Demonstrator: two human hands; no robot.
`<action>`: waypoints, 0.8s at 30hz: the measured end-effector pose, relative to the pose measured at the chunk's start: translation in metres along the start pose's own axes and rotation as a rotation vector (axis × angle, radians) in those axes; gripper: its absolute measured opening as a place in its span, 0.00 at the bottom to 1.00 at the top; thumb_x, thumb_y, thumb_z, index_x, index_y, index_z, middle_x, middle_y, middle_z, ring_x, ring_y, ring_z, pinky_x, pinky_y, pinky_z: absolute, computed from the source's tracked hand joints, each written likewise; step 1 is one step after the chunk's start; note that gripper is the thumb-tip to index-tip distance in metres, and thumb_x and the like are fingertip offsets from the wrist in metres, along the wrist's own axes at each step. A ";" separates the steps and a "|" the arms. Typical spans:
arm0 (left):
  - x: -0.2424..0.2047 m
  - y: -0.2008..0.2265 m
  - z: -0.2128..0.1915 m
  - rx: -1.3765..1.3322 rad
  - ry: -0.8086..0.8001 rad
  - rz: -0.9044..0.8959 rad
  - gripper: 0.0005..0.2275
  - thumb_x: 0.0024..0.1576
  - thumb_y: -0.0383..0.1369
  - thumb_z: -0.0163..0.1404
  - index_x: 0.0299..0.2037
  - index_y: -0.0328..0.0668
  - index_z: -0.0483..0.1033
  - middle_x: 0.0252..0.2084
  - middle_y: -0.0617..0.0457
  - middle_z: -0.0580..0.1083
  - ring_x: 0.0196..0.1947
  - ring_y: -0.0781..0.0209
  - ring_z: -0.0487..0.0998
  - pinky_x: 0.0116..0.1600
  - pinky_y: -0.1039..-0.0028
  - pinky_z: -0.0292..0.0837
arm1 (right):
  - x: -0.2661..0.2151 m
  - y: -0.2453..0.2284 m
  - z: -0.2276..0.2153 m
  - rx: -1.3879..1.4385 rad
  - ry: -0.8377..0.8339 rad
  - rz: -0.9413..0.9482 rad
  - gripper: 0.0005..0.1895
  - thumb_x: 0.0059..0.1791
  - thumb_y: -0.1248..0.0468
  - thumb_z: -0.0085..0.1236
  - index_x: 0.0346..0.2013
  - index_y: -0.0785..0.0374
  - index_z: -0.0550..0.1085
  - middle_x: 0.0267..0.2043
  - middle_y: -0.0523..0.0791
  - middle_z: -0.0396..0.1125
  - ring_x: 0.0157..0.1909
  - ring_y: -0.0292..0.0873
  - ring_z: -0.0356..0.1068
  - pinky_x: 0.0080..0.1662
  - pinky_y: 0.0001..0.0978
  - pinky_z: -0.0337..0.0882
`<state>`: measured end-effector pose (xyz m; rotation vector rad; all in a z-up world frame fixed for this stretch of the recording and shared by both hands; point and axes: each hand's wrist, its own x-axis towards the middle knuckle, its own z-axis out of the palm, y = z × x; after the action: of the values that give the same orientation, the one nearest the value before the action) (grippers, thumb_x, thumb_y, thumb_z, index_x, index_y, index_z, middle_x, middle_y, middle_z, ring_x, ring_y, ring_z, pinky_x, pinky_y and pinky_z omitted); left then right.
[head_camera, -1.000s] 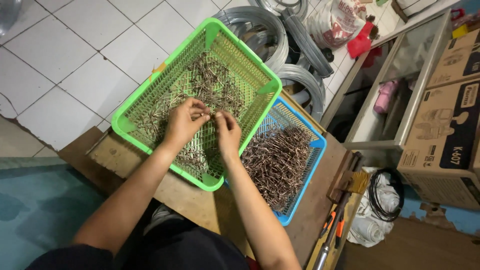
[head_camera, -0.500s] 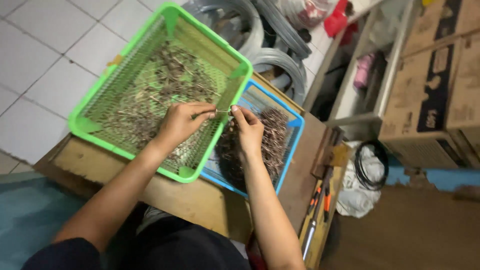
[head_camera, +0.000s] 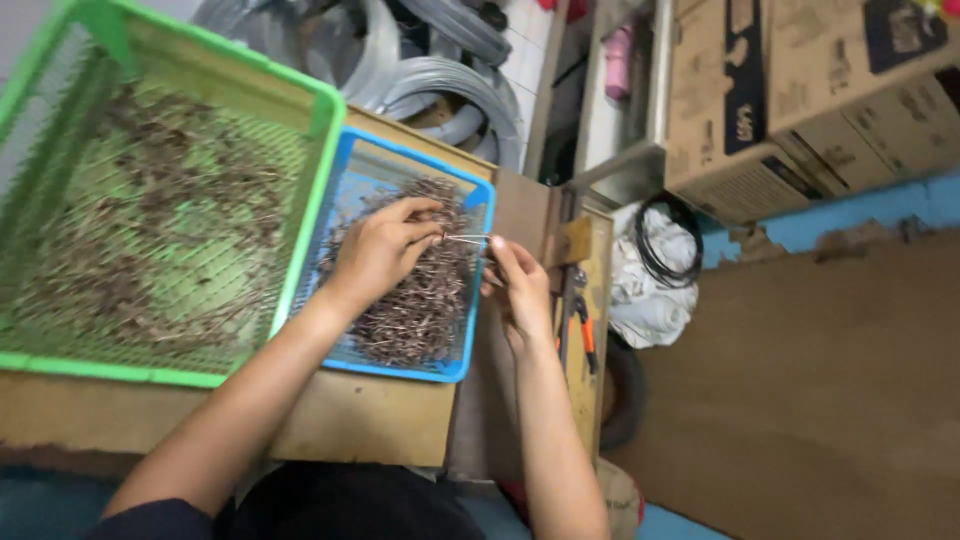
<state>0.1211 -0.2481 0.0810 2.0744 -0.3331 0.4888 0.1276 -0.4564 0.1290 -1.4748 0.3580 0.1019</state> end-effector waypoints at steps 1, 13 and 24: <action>0.005 0.007 0.011 -0.009 -0.013 0.016 0.06 0.55 0.30 0.59 0.40 0.51 0.85 0.55 0.60 0.78 0.52 0.57 0.80 0.53 0.67 0.77 | 0.006 0.003 -0.027 0.008 0.020 -0.007 0.16 0.47 0.60 0.68 0.42 0.68 0.76 0.36 0.51 0.74 0.27 0.39 0.70 0.26 0.28 0.77; 0.050 0.032 0.172 -0.009 -0.120 -0.066 0.03 0.57 0.34 0.59 0.37 0.52 0.85 0.57 0.56 0.75 0.56 0.52 0.77 0.53 0.63 0.77 | 0.029 0.101 -0.281 -0.864 0.174 0.175 0.28 0.48 0.42 0.63 0.43 0.66 0.83 0.43 0.56 0.76 0.50 0.56 0.75 0.46 0.49 0.74; 0.064 -0.032 0.265 0.161 -0.200 -0.273 0.03 0.55 0.35 0.60 0.37 0.56 0.86 0.59 0.56 0.73 0.55 0.47 0.77 0.54 0.58 0.80 | -0.008 0.067 -0.251 -0.470 0.105 0.397 0.36 0.49 0.41 0.64 0.50 0.74 0.78 0.50 0.59 0.73 0.55 0.55 0.70 0.49 0.40 0.71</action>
<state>0.2463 -0.4604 -0.0386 2.2884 -0.1253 0.1475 0.0577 -0.6950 0.0545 -1.8587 0.7480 0.4516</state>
